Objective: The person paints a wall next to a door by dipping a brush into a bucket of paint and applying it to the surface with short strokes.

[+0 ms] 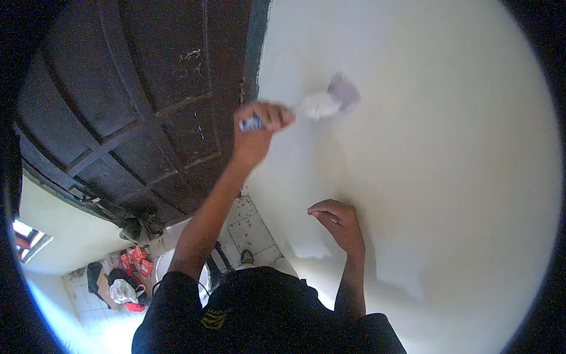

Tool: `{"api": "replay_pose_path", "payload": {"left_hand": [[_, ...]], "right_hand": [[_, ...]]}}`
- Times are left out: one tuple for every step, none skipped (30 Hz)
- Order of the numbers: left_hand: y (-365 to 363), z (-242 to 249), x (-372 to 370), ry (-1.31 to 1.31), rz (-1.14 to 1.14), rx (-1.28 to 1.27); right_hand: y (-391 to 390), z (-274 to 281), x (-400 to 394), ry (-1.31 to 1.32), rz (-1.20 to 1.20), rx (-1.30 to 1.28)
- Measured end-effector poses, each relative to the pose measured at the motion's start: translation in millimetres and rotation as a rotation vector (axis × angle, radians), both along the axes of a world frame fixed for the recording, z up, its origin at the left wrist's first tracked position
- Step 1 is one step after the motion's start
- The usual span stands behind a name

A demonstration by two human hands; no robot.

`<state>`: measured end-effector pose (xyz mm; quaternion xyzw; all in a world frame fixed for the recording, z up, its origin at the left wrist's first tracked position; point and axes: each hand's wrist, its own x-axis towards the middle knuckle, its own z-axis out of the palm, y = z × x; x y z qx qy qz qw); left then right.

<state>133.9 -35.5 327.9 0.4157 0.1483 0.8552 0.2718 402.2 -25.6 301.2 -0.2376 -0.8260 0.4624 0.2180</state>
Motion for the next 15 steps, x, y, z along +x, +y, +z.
{"api": "replay_pose_path", "payload": {"left_hand": [[-2.3, -34.1, 10.0, -0.076, -0.034, -0.034], [-11.7, -60.3, 16.9, -0.002, 0.019, -0.09], [-22.5, -83.7, 20.6, 0.077, 0.07, -0.145], [-26.8, -110.1, 23.8, 0.193, 0.098, -0.114], [-33.1, -128.4, 27.0, 0.306, 0.127, -0.086], [-42.2, -133.0, 30.9, 0.309, 0.13, -0.085], [-50.7, -136.8, 34.1, 0.35, 0.166, -0.188], [-57.4, -129.4, 34.1, 0.389, 0.205, -0.29], [-59.7, -120.0, 31.8, 0.391, 0.218, -0.287], [-59.8, -109.5, 29.8, 0.397, 0.219, -0.379], [-60.6, -92.1, 31.3, 0.402, 0.214, -0.471], [-52.4, -79.5, 28.2, 0.278, 0.201, -0.37], [-40.9, -65.7, 24.0, 0.153, 0.183, -0.271], [-33.4, -41.5, 19.2, 0.073, 0.171, -0.273], [-26.8, -9.7, 14.2, -0.006, 0.159, -0.273]], "right_hand": [[-0.3, 0.1, -0.2, -0.021, -0.004, -0.015], [-0.2, -1.3, 0.1, -0.023, -0.005, -0.017], [-0.5, -3.4, -0.5, -0.008, 0.0, -0.042], [1.0, -4.7, -2.3, 0.011, 0.006, -0.064], [2.8, -6.7, -4.0, 0.016, 0.006, -0.063], [5.2, -9.6, -5.1, 0.002, 0.032, -0.048], [6.0, -10.4, -6.8, -0.013, 0.062, -0.033], [3.8, -8.6, -9.9, -0.011, 0.073, -0.031], [0.6, -4.7, -13.5, -0.015, 0.059, -0.066], [-0.8, -1.2, -17.2, -0.015, 0.043, -0.099], [-3.1, 1.8, -16.5, -0.009, 0.046, -0.092], [-3.6, 3.5, -17.3, -0.008, 0.047, -0.097], [-4.8, 4.3, -16.6, -0.008, 0.045, -0.105], [-5.2, 5.0, -16.2, -0.008, 0.045, -0.106], [-4.3, 6.6, -16.2, -0.006, 0.06, -0.064]]}}
